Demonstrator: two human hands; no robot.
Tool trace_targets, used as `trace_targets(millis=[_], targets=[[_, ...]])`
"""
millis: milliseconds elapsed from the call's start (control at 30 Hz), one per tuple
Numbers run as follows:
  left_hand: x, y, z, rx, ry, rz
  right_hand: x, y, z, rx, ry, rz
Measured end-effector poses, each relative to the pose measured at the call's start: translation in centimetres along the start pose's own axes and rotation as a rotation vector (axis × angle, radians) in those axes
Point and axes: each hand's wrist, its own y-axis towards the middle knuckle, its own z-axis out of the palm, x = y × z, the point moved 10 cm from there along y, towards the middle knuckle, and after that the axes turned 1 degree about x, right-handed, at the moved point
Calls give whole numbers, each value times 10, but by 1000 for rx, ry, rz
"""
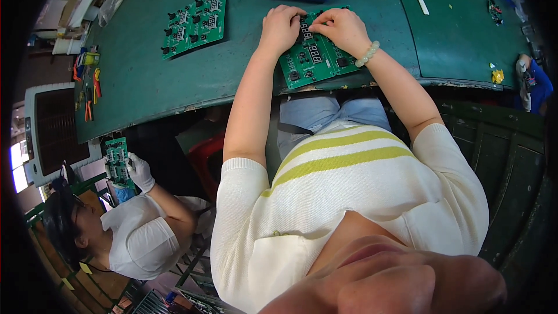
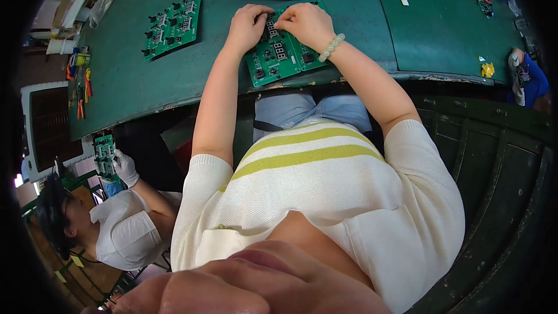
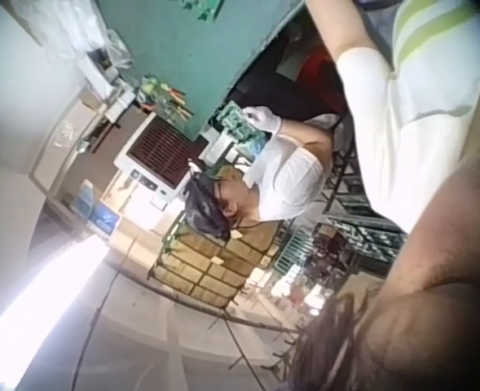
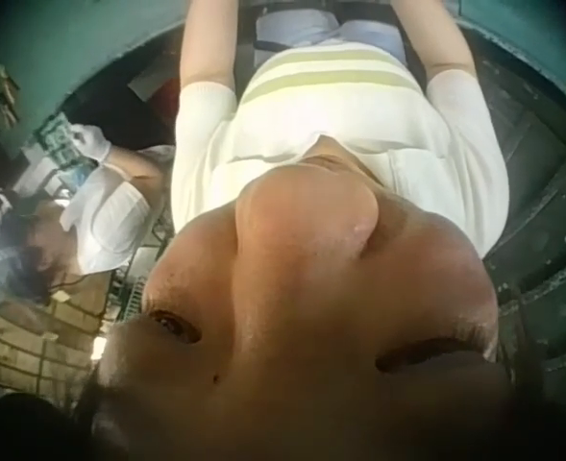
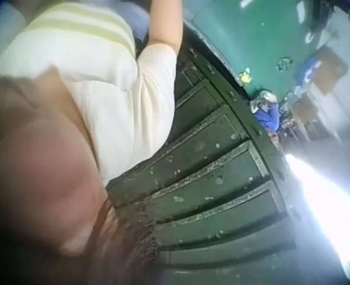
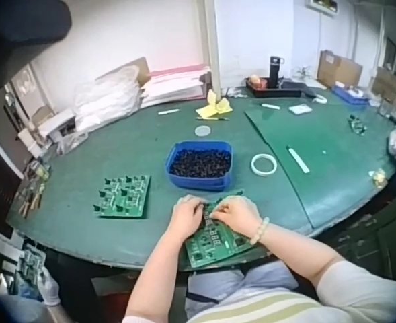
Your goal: Insert electronic components into a printed circuit board.
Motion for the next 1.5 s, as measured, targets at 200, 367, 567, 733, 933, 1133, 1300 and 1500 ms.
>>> trace_targets(millis=[200,367,567,733,933,1133,1300,1500], targets=[[39,-24,-32,-292,-482,-340,-6,2,11,98,2,-20],[41,-53,-45,-367,-629,-368,8,2,10,80,-47,-206],[47,-76,-36,-422,-647,-386,19,3,11,73,-156,-208],[20,-68,-46,-404,-347,-219,30,3,19,73,-318,-366],[18,-74,-51,-444,-337,-174,3,22,-3,-12,-8,-347],[-18,-81,-43,-231,-313,-92,-97,44,-41,-51,1195,123],[-77,-88,-31,2,-55,91,-147,43,-19,-37,1745,224],[-68,-93,-32,-11,16,153,-136,41,-32,-71,1564,178]])
